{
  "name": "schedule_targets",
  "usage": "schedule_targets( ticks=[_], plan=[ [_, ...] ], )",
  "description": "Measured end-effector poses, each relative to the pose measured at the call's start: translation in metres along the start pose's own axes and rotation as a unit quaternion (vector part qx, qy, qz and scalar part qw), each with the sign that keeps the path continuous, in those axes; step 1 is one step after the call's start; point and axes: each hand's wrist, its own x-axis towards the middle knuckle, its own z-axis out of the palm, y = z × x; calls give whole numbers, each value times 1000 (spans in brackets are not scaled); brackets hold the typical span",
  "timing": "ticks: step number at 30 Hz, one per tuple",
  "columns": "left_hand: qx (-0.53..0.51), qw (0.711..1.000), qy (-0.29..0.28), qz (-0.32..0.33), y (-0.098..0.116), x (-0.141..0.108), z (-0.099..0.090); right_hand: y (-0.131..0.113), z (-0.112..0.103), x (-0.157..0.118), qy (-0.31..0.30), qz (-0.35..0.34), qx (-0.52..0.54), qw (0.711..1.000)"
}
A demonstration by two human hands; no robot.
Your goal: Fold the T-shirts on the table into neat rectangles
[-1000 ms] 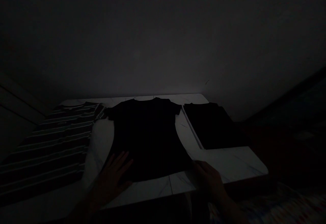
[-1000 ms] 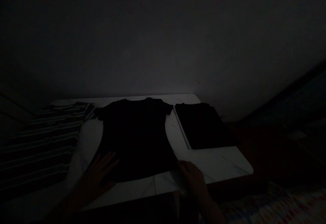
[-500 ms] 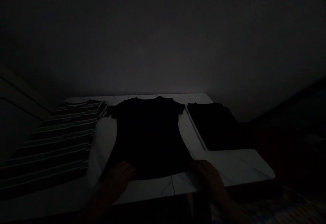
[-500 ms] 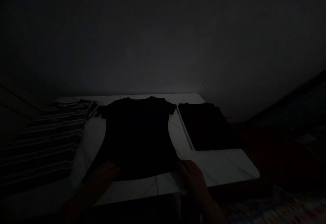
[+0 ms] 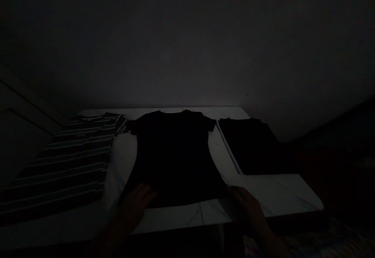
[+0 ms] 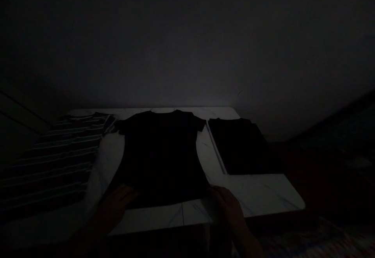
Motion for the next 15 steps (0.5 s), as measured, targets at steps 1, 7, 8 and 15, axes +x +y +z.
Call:
schedule_targets(
  ticks=[1,7,8,15],
  plan=[
    [8,1000,1,-5,-1,1,-3,1,0,-1,-1,0,2,1000],
    [21,999,-13,30,-2,4,-17,2,8,-5,52,-35,-3,998],
    [25,999,-17,32,-2,3,-19,2,8,-5,59,-38,-9,998],
    [13,999,-23,44,-3,-9,-21,4,1,-4,23,-50,-46,997]
  ],
)
